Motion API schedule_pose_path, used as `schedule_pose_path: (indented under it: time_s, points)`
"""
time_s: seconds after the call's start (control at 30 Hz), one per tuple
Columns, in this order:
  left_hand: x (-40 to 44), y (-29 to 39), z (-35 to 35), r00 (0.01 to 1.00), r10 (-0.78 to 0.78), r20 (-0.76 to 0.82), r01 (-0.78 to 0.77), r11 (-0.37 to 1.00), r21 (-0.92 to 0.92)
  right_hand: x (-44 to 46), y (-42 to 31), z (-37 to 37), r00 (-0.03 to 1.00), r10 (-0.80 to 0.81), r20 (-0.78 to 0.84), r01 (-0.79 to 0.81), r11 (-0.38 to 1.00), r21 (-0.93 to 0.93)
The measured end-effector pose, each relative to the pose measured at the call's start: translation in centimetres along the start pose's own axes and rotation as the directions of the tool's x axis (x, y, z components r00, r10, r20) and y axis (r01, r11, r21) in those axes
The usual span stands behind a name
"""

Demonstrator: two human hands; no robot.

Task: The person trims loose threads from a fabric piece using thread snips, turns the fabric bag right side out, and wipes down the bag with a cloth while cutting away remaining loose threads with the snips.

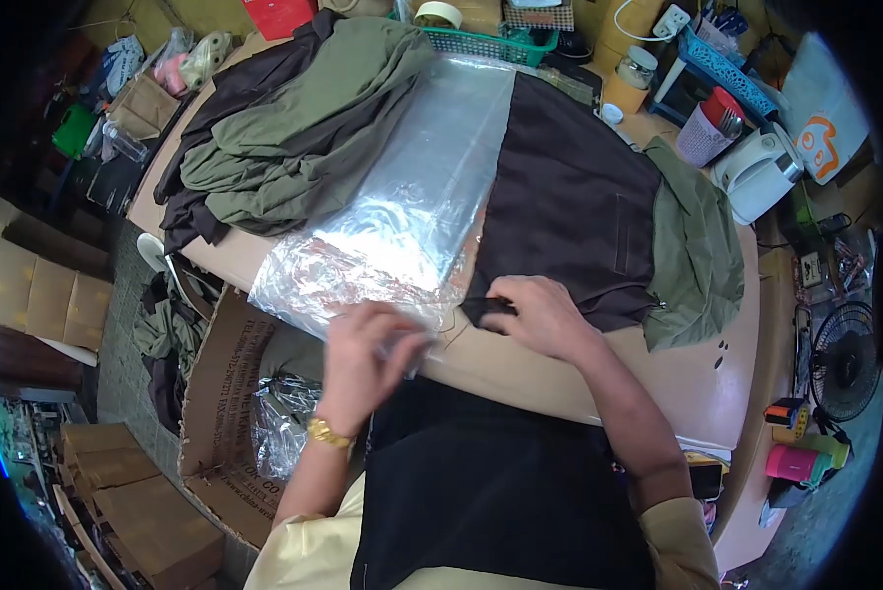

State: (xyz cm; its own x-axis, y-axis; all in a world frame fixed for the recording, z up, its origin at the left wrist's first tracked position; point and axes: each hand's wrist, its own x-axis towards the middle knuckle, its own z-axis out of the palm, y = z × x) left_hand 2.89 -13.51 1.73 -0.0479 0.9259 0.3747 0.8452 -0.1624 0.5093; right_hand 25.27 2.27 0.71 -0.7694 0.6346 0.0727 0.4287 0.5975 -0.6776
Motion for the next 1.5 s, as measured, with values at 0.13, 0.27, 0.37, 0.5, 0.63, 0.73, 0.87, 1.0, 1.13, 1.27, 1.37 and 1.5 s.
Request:
schedule_pose_path:
  time_s: [0.13, 0.27, 0.37, 0.5, 0.63, 0.73, 0.87, 1.0, 1.13, 1.27, 1.37, 1.5]
  points:
    - [2.7, 2.6, 5.3, 0.998, 0.055, -0.003, -0.055, 0.998, -0.018, 0.0, 4.1, 0.1, 0.974, 0.200, -0.104, -0.137, 0.892, 0.431]
    - [2.2, 1.0, 7.3, 0.979, 0.131, 0.154, -0.097, 0.972, -0.215, -0.8, 7.3, 0.4, 0.935, 0.353, -0.043, -0.031, 0.200, 0.979]
    - [0.6, 1.5, 2.0, 0.964, -0.129, 0.234, 0.179, 0.961, -0.208, -1.6, 9.3, -0.3, 0.916, 0.399, -0.040, 0.010, 0.076, 0.997]
    - [-4.2, -2.7, -5.2, 0.895, -0.428, 0.128, 0.385, 0.884, 0.266, -1.8, 9.8, -0.2, 0.872, 0.489, -0.035, 0.070, -0.053, 0.996]
    - [-5.5, -4.0, -7.0, 0.724, -0.685, -0.081, 0.682, 0.729, -0.059, -1.3, 9.5, 0.0, 0.867, 0.497, 0.033, 0.062, -0.175, 0.983]
    - [-1.3, -1.9, -3.8, 0.950, -0.240, -0.198, 0.213, 0.966, -0.147, -1.6, 8.6, 0.8, 0.871, 0.484, 0.085, 0.027, -0.219, 0.975]
    - [3.6, 3.7, 2.9, 0.987, 0.139, 0.080, -0.155, 0.954, 0.257, -1.9, 7.5, 1.8, 0.897, 0.434, 0.086, -0.023, -0.148, 0.989]
    - [4.3, 1.8, 7.0, 0.990, 0.119, 0.076, -0.131, 0.974, 0.182, -2.0, 6.0, 1.0, 0.875, 0.475, 0.096, -0.019, -0.166, 0.986]
    - [7.1, 1.8, 5.6, 0.797, -0.461, 0.391, 0.420, -0.043, -0.907, -2.0, 2.2, -3.5, 0.860, -0.324, 0.393, -0.287, 0.330, 0.899]
    - [8.3, 0.2, 8.3, 0.855, -0.449, 0.259, 0.408, 0.277, -0.870, 1.5, -4.0, -7.6, 0.986, 0.144, 0.083, -0.164, 0.751, 0.640]
    - [9.4, -0.2, 9.3, 0.886, -0.400, 0.233, 0.444, 0.588, -0.676, 7.5, -1.4, -5.8, 0.933, 0.026, -0.360, 0.114, 0.925, 0.362]
    - [10.3, -0.6, 11.3, 0.947, -0.312, 0.073, 0.317, 0.878, -0.358, 13.1, 5.8, -0.7, 0.877, 0.213, -0.431, -0.241, 0.970, -0.011]
